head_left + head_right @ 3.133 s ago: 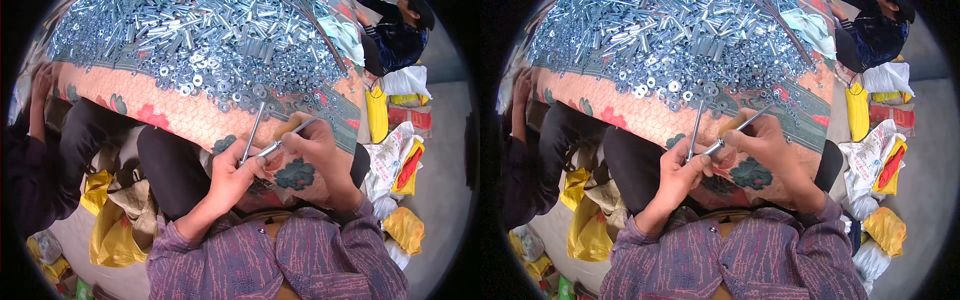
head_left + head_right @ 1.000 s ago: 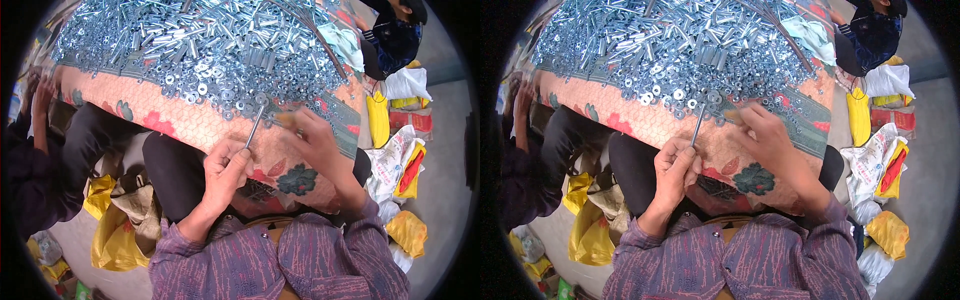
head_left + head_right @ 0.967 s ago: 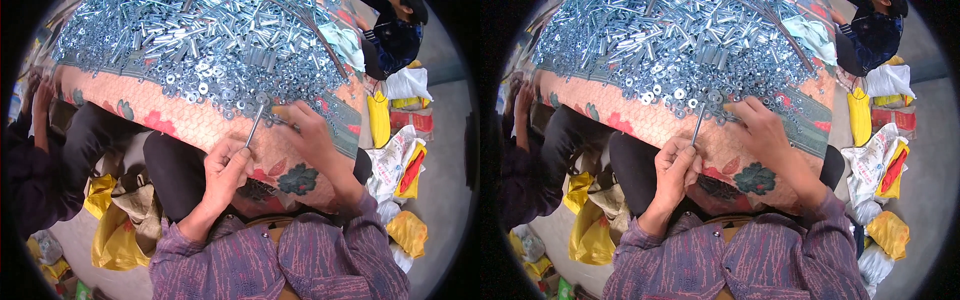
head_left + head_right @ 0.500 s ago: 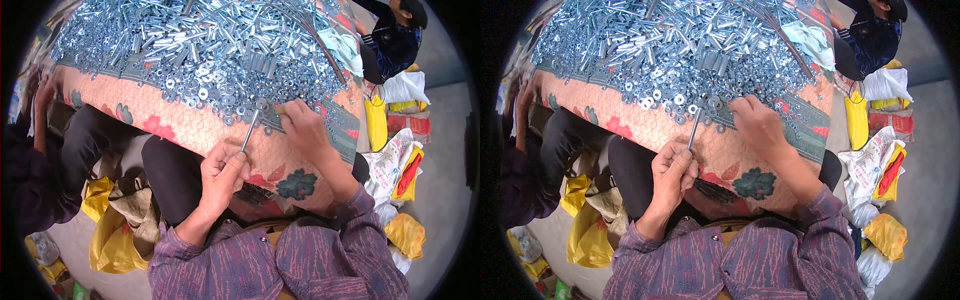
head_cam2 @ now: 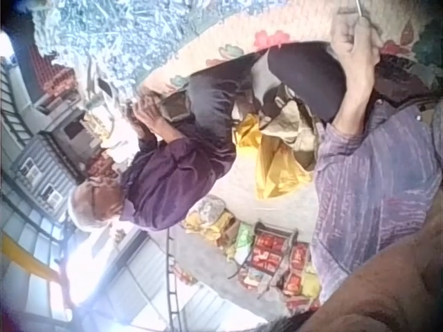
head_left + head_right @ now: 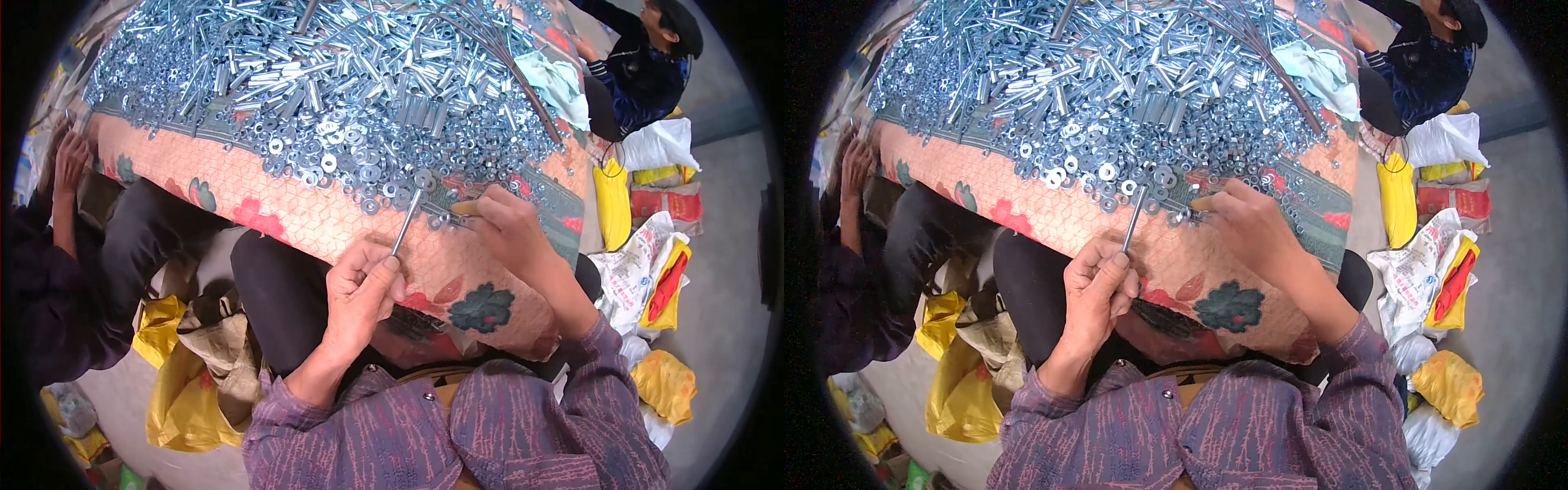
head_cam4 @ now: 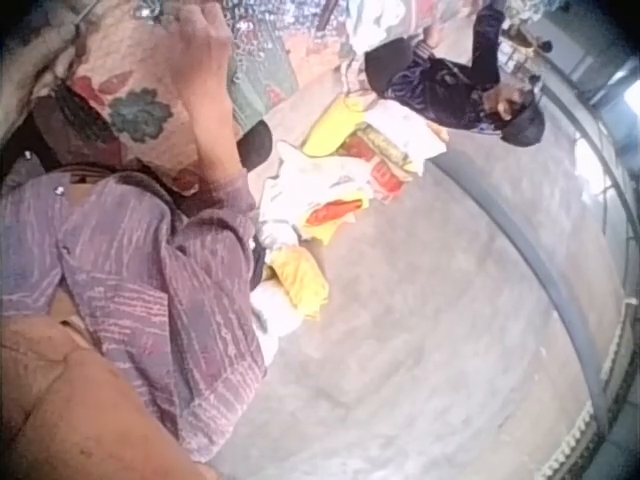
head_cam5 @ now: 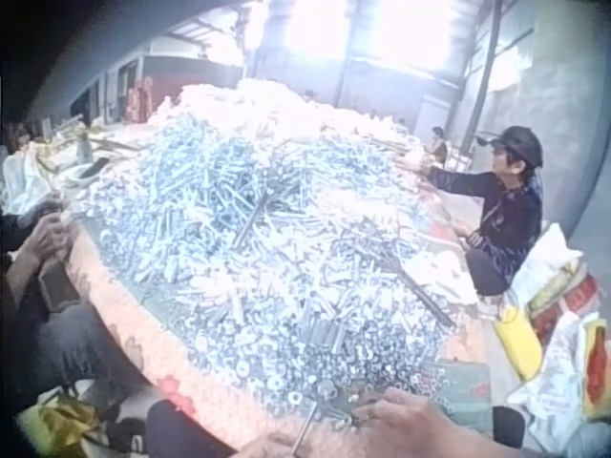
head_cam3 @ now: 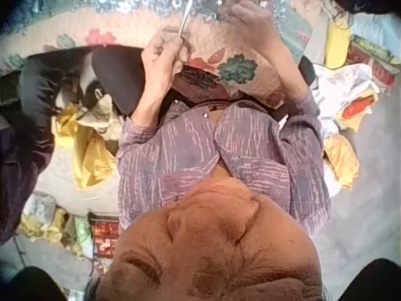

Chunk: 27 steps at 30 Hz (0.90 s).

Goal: The recorder is assembling washers and nuts onto long metal bolts at a workshop workstation.

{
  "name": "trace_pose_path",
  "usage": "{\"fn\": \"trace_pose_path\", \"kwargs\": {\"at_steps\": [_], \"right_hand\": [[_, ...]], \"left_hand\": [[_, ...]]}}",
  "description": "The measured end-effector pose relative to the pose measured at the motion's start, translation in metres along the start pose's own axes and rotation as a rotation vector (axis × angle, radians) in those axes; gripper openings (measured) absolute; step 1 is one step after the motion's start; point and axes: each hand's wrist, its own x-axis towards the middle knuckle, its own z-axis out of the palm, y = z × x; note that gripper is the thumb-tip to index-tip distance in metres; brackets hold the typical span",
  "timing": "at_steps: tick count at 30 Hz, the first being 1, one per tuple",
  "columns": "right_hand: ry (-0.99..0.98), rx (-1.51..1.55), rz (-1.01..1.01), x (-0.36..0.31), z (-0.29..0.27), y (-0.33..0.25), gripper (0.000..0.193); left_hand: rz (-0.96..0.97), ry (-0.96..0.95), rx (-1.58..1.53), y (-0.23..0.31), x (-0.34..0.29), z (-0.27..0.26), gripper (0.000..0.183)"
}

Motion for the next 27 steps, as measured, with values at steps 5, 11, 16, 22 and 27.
{"fn": "trace_pose_path", "kwargs": {"at_steps": [5, 11, 16, 22, 27], "right_hand": [[0.034, -0.041, 0.062, 0.002, -0.014, 0.006, 0.016], [0.109, -0.012, 0.093, 0.011, -0.001, 0.011, 0.017], [0.077, -0.248, -0.016, 0.012, 0.009, 0.020, 0.018], [0.049, -0.341, -0.025, 0.018, 0.006, 0.017, 0.007], [0.030, -0.244, 0.031, 0.014, 0.003, 0.015, 0.008]], "left_hand": [[0.016, -0.012, 0.022, 0.000, 0.000, 0.000, 0.012], [0.009, -0.014, 0.009, 0.001, -0.001, 0.000, 0.011], [0.000, -0.006, 0.022, 0.000, 0.001, -0.001, 0.011], [0.007, -0.019, 0.034, 0.000, 0.000, -0.001, 0.011], [0.015, -0.033, 0.041, 0.001, -0.001, -0.002, 0.011]]}}
